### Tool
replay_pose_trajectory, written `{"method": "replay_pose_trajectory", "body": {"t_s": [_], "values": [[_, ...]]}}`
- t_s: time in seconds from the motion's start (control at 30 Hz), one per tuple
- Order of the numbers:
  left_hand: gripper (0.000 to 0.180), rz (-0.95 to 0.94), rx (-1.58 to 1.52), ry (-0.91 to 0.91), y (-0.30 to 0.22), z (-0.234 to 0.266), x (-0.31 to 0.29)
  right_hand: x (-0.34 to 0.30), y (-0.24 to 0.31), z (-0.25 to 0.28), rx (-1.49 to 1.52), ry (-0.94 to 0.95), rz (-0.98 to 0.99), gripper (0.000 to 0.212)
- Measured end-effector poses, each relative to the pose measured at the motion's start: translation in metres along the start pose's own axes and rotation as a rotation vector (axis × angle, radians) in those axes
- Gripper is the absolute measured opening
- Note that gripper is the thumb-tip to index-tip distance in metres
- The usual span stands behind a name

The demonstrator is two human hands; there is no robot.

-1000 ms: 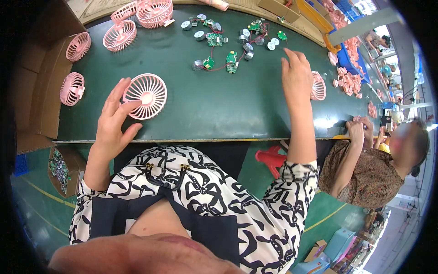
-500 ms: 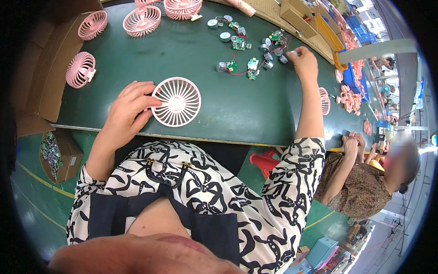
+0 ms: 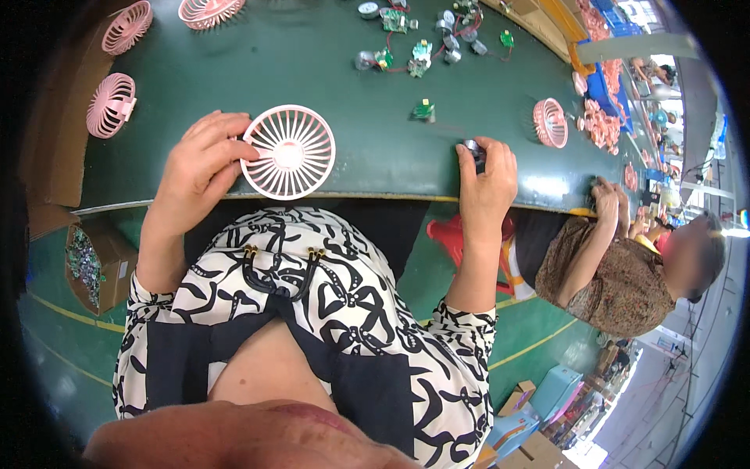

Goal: Assembling small portable fans by placing motors and circuit boards into the plastic housings.

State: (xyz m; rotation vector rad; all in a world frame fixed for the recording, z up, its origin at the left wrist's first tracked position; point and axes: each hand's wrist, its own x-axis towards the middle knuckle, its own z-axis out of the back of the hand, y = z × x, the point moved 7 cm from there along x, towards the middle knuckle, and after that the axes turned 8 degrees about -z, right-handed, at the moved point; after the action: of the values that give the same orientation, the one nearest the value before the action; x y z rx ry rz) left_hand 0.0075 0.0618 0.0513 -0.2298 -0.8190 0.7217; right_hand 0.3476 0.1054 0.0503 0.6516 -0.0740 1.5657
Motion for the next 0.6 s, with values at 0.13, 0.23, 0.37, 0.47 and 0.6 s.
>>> {"method": "replay_pose_trajectory", "body": {"t_s": [0.13, 0.23, 0.37, 0.47, 0.6], "values": [[0.023, -0.001, 0.031, -0.004, -0.001, 0.002, -0.001, 0.000, 0.001, -0.004, -0.003, 0.078, -0.117, 0.018], [0.024, 0.033, -0.032, 0.044, 0.003, -0.001, -0.002, 0.001, 0.015, -0.003, -0.240, -0.018, 0.072, 0.019], [0.024, 0.030, -0.027, 0.037, 0.002, -0.001, -0.004, -0.011, 0.027, -0.005, -0.223, -0.025, 0.128, 0.020], [0.023, 0.028, -0.054, 0.026, 0.001, 0.001, -0.004, -0.018, 0.035, -0.001, -0.239, -0.018, 0.165, 0.021], [0.023, -0.021, -0.107, 0.082, -0.003, -0.002, -0.005, -0.005, 0.030, 0.001, -0.193, 0.181, -0.064, 0.023]]}}
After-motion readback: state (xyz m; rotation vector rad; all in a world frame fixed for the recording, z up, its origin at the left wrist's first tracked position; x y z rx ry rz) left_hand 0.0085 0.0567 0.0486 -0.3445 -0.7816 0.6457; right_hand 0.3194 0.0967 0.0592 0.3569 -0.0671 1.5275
